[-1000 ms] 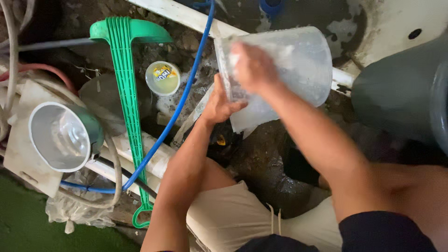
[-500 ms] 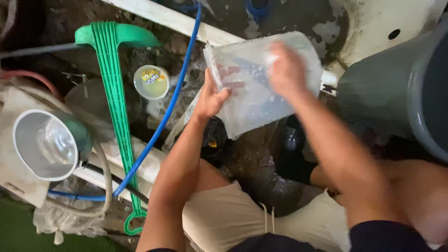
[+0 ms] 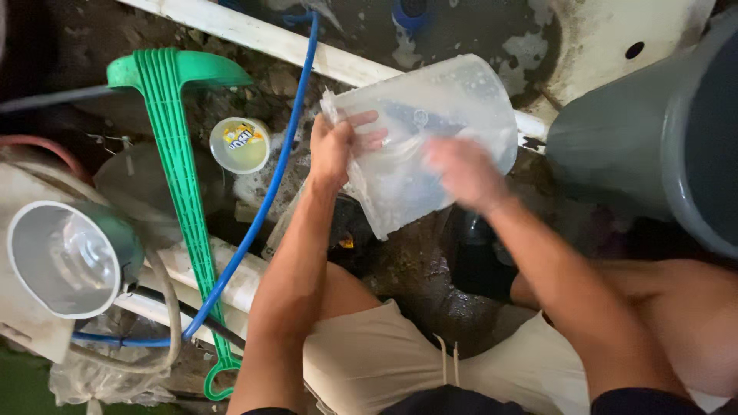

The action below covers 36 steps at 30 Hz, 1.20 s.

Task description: The person scrubs plastic containers and a metal bowl using a cloth in a bucket of soapy water, then rinses them with water in a bathtub.

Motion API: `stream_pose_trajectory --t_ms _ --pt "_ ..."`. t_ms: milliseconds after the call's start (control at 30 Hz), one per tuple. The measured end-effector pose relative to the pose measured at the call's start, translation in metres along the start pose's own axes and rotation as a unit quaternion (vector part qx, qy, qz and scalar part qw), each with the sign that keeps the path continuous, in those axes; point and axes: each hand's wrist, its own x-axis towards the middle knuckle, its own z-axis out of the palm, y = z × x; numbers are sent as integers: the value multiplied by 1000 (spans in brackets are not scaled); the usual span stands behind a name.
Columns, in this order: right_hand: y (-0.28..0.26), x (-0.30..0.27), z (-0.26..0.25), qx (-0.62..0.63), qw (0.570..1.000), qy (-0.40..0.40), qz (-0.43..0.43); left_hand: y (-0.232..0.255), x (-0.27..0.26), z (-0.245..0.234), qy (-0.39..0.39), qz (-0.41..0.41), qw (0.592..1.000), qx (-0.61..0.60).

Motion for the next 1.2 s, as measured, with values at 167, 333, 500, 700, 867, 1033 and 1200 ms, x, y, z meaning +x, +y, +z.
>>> stream_pose_trajectory --t_ms 167,333,500,700,867,1033,1200 --pt "78 41 -19 14 976 168 136 -14 -26 14 -134 101 985 27" --pt "15 76 54 -49 976 165 133 -64 -19 -17 -144 96 983 59" --pt "-51 90 76 19 997 64 27 -116 -13 -43 -178 166 938 247" --pt "53 131 10 -137 989 60 19 -89 -48 -23 -246 -46 949 194" --pt "76 144 -3 -127 984 98 81 -102 -55 -25 -359 28 916 175" --pt "-16 138 74 -42 999 2 20 -108 -49 -35 -338 -6 901 272" --pt "-68 106 86 97 987 18 126 -80 -54 -34 -296 14 871 392"
